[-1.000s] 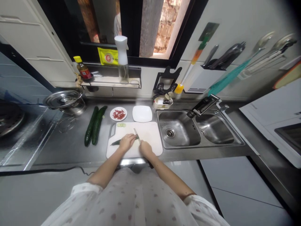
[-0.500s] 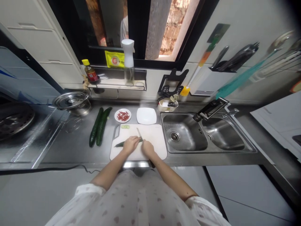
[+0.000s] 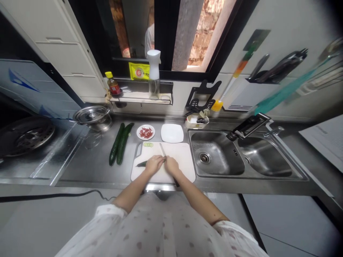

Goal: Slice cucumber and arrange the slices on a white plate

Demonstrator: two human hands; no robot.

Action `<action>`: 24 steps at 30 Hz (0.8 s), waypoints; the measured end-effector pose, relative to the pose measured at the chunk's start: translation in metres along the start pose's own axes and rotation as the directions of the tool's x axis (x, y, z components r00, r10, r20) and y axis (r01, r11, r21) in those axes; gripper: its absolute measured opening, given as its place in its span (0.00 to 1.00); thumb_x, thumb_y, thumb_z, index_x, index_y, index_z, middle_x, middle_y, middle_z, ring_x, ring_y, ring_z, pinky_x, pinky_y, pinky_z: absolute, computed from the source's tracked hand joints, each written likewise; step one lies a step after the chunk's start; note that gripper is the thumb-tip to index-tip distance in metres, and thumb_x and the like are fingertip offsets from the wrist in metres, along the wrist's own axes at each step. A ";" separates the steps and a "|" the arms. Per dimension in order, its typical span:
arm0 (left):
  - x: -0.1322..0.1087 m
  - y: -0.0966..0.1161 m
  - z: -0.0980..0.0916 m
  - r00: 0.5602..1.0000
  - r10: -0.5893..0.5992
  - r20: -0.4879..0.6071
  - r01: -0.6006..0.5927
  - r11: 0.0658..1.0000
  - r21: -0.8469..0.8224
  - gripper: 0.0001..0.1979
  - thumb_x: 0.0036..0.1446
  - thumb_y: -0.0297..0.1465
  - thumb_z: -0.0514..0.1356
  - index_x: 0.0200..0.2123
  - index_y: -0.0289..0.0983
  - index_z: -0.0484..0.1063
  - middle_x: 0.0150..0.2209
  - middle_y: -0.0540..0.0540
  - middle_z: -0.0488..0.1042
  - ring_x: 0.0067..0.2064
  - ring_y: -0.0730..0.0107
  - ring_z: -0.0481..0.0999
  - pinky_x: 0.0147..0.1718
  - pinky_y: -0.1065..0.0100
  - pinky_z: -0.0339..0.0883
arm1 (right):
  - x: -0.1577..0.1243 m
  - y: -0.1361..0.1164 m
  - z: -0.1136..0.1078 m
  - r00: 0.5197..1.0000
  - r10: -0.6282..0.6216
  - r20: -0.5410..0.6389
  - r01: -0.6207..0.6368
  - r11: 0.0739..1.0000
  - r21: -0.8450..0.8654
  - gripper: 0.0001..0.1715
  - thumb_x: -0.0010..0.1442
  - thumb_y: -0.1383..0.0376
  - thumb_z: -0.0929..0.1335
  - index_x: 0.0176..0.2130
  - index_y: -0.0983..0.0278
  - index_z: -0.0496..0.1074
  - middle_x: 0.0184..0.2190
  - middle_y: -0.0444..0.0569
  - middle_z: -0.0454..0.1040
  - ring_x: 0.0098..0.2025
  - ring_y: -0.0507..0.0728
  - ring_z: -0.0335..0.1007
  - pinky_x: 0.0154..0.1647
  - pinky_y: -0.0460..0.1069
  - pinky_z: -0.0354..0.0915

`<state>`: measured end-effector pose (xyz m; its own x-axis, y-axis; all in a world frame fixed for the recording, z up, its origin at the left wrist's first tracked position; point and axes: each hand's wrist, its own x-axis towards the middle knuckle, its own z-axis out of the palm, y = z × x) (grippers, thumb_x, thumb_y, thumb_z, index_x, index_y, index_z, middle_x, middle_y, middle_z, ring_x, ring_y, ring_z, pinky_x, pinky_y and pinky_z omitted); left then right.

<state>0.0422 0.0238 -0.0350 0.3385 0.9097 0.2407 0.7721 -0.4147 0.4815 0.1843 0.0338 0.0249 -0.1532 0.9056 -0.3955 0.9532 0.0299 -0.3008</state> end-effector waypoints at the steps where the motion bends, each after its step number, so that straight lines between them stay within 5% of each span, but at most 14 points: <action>1: 0.000 0.000 0.000 1.000 -0.004 0.004 0.004 1.000 -0.001 0.14 0.64 0.31 0.54 0.49 0.43 0.75 0.44 0.46 0.77 0.45 0.67 0.72 0.45 0.67 0.68 | -0.002 0.000 -0.001 1.000 0.006 0.004 -0.006 1.000 0.000 0.20 0.67 0.69 0.56 0.51 0.68 0.70 0.45 0.60 0.76 0.49 0.58 0.72 0.47 0.48 0.63; 16: 0.006 0.009 -0.011 0.993 -0.106 0.054 0.110 0.991 -0.071 0.13 0.63 0.31 0.55 0.46 0.42 0.77 0.44 0.46 0.78 0.46 0.65 0.75 0.47 0.64 0.67 | -0.055 0.025 0.004 0.990 0.090 0.106 -0.087 0.996 -0.035 0.16 0.64 0.71 0.59 0.48 0.70 0.70 0.43 0.61 0.76 0.45 0.59 0.73 0.40 0.48 0.63; 24: 0.007 0.003 -0.026 0.961 -0.277 0.014 0.274 0.943 -0.187 0.15 0.62 0.37 0.56 0.48 0.39 0.76 0.50 0.43 0.76 0.51 0.59 0.74 0.53 0.60 0.65 | -0.066 0.044 -0.019 0.993 0.099 0.068 -0.093 0.993 -0.077 0.17 0.65 0.70 0.58 0.49 0.66 0.70 0.41 0.57 0.76 0.42 0.57 0.73 0.38 0.48 0.60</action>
<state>0.0332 0.0280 -0.0103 0.1189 0.9891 0.0864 0.7207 -0.1458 0.6777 0.2408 -0.0167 0.0541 -0.0758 0.8731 -0.4817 0.9806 -0.0223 -0.1948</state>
